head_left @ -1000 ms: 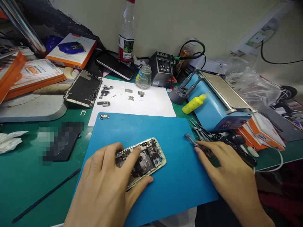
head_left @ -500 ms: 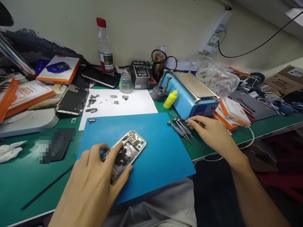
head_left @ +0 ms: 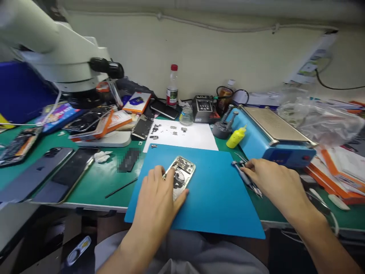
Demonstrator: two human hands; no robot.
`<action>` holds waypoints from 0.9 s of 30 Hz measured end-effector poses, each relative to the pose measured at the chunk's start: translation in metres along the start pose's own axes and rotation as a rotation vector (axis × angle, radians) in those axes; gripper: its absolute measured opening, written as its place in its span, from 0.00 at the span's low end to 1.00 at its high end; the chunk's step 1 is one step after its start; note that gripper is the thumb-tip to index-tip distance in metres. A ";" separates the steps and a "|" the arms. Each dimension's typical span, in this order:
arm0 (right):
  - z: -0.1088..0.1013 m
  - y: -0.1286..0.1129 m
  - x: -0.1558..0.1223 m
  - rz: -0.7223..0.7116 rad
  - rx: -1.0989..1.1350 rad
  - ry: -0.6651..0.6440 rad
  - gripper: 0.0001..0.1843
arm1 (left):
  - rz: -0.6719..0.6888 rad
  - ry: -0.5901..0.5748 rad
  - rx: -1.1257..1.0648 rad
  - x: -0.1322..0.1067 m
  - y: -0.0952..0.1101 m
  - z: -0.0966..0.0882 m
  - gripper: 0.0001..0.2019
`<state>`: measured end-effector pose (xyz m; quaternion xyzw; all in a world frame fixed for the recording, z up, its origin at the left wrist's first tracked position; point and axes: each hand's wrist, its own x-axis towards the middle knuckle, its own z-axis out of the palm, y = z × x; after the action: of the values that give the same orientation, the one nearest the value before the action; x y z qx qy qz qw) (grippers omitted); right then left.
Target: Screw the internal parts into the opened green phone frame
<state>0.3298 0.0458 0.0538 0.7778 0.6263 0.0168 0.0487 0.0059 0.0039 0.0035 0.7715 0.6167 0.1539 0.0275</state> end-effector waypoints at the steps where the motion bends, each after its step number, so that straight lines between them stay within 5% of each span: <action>1: -0.001 0.002 0.002 -0.008 -0.003 -0.003 0.18 | 0.016 -0.015 -0.017 0.000 -0.003 -0.001 0.22; 12: 0.001 0.019 0.009 -0.058 0.150 0.047 0.22 | 0.316 -0.182 -0.276 0.007 -0.059 -0.015 0.27; 19: 0.011 0.046 0.007 -0.042 0.033 0.060 0.24 | 0.339 -0.161 -0.363 0.011 -0.061 -0.006 0.27; 24: 0.021 0.041 0.006 -0.059 0.001 0.220 0.40 | 0.346 -0.188 -0.356 0.012 -0.059 -0.016 0.28; 27: 0.024 0.034 0.006 -0.076 0.039 0.290 0.41 | 0.354 -0.212 -0.362 0.015 -0.060 -0.022 0.29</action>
<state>0.3667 0.0428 0.0333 0.7437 0.6561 0.1152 -0.0568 -0.0538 0.0291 0.0139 0.8617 0.4283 0.1825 0.2020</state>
